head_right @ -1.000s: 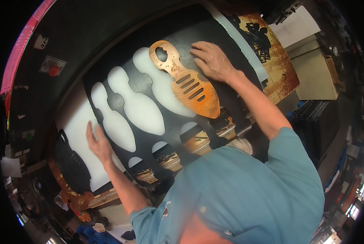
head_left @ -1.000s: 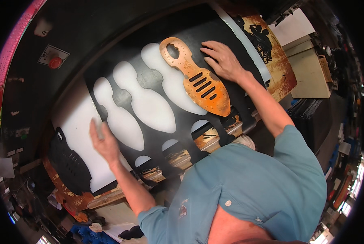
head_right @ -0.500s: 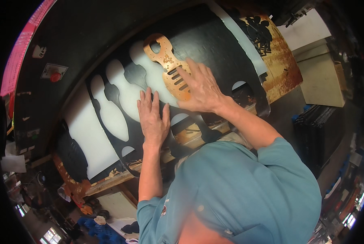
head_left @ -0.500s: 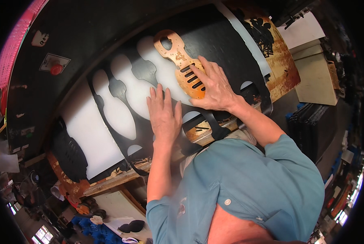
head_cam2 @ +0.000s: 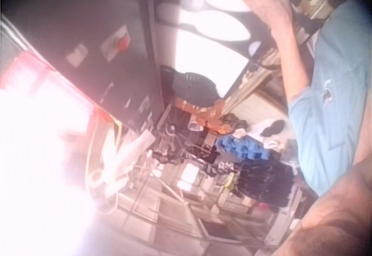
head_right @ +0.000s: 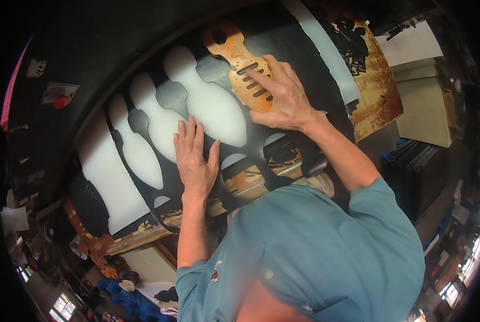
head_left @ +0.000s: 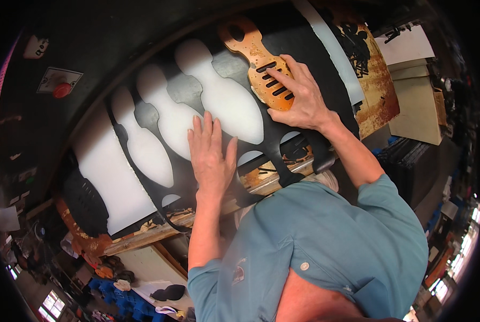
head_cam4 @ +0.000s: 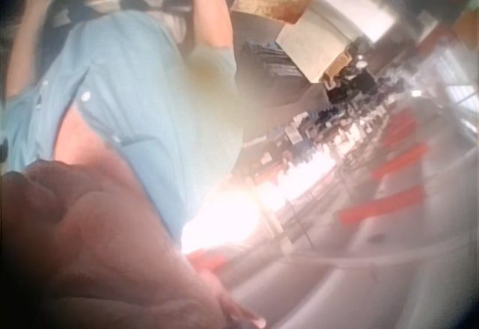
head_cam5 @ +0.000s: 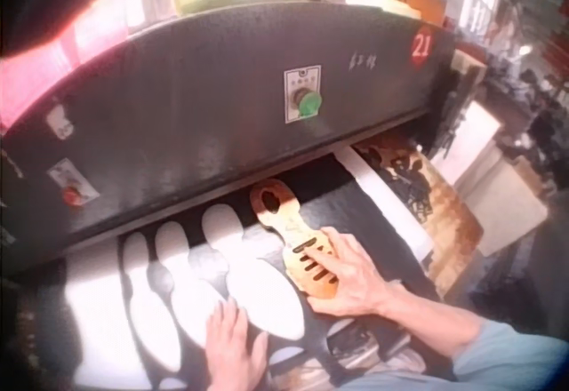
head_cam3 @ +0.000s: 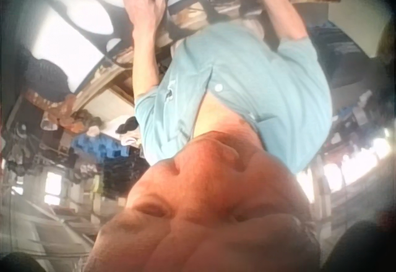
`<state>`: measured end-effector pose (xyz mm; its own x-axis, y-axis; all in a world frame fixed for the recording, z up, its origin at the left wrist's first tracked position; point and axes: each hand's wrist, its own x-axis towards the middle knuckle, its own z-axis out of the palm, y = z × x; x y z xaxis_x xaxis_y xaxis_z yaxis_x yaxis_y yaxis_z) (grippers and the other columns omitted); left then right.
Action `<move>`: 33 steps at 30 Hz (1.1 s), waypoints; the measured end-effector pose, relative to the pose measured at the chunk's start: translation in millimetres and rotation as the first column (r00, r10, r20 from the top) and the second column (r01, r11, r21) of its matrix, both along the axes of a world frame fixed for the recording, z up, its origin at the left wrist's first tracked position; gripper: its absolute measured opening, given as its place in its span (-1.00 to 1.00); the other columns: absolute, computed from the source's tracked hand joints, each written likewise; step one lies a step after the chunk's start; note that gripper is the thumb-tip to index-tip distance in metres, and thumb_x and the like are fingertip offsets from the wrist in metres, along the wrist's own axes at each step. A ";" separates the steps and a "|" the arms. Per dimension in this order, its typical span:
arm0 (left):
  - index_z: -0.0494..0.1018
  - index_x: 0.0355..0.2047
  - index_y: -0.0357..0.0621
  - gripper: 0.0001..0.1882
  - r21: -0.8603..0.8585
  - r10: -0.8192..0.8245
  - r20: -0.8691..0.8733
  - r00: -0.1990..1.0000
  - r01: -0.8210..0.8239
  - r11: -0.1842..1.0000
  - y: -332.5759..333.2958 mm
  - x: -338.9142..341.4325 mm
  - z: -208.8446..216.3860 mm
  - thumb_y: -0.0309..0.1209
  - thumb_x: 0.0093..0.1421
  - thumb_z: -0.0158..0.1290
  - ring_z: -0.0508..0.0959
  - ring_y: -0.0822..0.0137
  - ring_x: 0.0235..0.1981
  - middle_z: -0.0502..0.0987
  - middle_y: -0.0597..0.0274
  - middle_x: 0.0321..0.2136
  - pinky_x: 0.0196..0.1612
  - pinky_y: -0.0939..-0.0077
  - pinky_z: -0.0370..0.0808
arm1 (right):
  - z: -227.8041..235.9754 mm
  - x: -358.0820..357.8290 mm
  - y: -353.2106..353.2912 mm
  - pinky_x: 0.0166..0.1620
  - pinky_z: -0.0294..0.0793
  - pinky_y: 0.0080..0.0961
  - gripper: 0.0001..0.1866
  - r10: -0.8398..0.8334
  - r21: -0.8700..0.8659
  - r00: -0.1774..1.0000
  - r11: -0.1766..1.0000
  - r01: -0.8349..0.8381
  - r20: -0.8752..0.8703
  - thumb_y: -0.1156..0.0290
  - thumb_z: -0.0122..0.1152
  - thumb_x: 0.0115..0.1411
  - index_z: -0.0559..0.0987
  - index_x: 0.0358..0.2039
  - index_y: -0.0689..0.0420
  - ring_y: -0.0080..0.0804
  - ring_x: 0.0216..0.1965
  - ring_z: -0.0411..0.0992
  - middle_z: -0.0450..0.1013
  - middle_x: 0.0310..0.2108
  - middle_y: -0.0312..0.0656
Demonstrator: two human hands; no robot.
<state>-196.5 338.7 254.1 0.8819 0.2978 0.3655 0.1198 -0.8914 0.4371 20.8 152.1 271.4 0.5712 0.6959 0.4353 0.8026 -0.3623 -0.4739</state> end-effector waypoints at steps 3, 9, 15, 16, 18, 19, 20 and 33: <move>0.43 0.29 -0.33 -0.36 0.009 -0.008 -0.010 1.000 0.008 1.000 1.8 0.2 0.6 -0.39 0.24 0.34 0.28 -0.35 0.45 0.38 -0.20 0.40 0.45 -0.33 0.20 | -0.6 0.7 -0.1 0.26 0.45 0.00 -0.17 0.007 0.020 1.000 1.000 -0.008 0.025 0.20 0.50 -0.22 0.63 0.18 0.13 0.23 0.17 0.39 0.27 0.34 0.23; 0.44 0.28 -0.31 -0.38 0.016 -0.002 -0.017 1.000 0.002 1.000 0.7 -0.7 -1.7 -0.40 0.25 0.33 0.28 -0.36 0.45 0.39 -0.21 0.39 0.45 -0.33 0.20 | 2.5 -2.1 5.3 0.25 0.46 -0.01 -0.17 -0.010 -0.002 1.000 1.000 0.010 0.004 0.19 0.52 -0.22 0.64 0.18 0.11 0.22 0.17 0.40 0.29 0.35 0.25; 0.51 0.20 -0.30 -0.49 0.059 -0.001 0.033 0.999 -0.001 0.998 -6.0 -5.3 7.4 -0.47 0.25 0.32 0.40 -0.30 0.37 0.46 -0.23 0.31 0.40 -0.23 0.32 | 1.3 -4.6 -2.0 0.32 0.42 -0.04 -0.07 0.019 -0.006 1.000 1.000 -0.019 -0.011 0.16 0.61 -0.18 0.55 0.27 0.19 0.22 0.26 0.36 0.23 0.42 0.29; 0.53 0.17 -0.30 -0.52 -0.014 -0.007 0.095 0.995 0.008 1.000 -10.9 -11.9 12.2 -0.49 0.25 0.31 0.46 -0.27 0.30 0.50 -0.21 0.25 0.34 -0.16 0.39 | 0.8 -6.4 -6.5 0.34 0.40 -0.04 -0.04 0.022 0.006 1.000 1.000 -0.022 -0.018 0.13 0.62 -0.16 0.53 0.30 0.21 0.24 0.28 0.34 0.21 0.43 0.30; 0.56 0.11 -0.30 -0.59 -0.180 0.007 0.186 0.982 0.027 0.983 -26.2 -32.4 22.1 -0.55 0.25 0.30 0.59 -0.20 0.14 0.60 -0.18 0.12 0.21 -0.01 0.53 | -1.3 -12.2 -16.2 0.40 0.33 -0.02 0.07 -0.009 0.016 0.998 1.000 0.010 -0.061 0.06 0.65 -0.10 0.40 0.38 0.29 0.29 0.36 0.27 0.16 0.46 0.33; 0.60 -0.04 -0.30 -0.73 -0.244 0.005 0.213 0.977 0.048 0.969 -37.4 -45.7 26.1 -0.62 0.24 0.26 0.67 -0.11 -0.12 0.69 -0.06 -0.12 0.00 0.14 0.62 | -3.8 -17.3 -19.3 0.37 0.36 0.04 0.02 -0.022 0.059 0.993 0.998 0.029 -0.114 0.12 0.61 -0.09 0.41 0.37 0.28 0.36 0.33 0.28 0.18 0.42 0.39; 0.61 -0.18 -0.29 -0.85 -0.359 0.003 0.272 0.962 0.098 0.928 -51.0 -57.5 27.7 -0.66 0.23 0.23 0.67 -0.06 -0.22 0.70 0.01 -0.26 -0.09 0.15 0.63 | -6.3 -19.2 -19.3 0.37 0.36 0.04 0.01 -0.019 0.109 0.995 0.994 0.029 -0.094 0.14 0.60 -0.09 0.41 0.36 0.29 0.36 0.33 0.28 0.18 0.42 0.39; 0.51 -0.34 -0.14 -0.79 0.064 -0.074 0.228 0.971 0.061 0.996 -83.1 -71.6 -21.6 -0.52 0.15 0.38 0.59 0.04 -0.25 0.60 0.19 -0.38 -0.18 0.13 0.41 | 70.5 3.3 -43.3 -0.11 0.54 -0.52 -0.89 -0.058 0.590 0.996 0.808 0.007 0.068 0.50 0.36 0.31 0.65 -0.19 0.25 -0.42 -0.25 0.55 0.57 -0.25 -0.19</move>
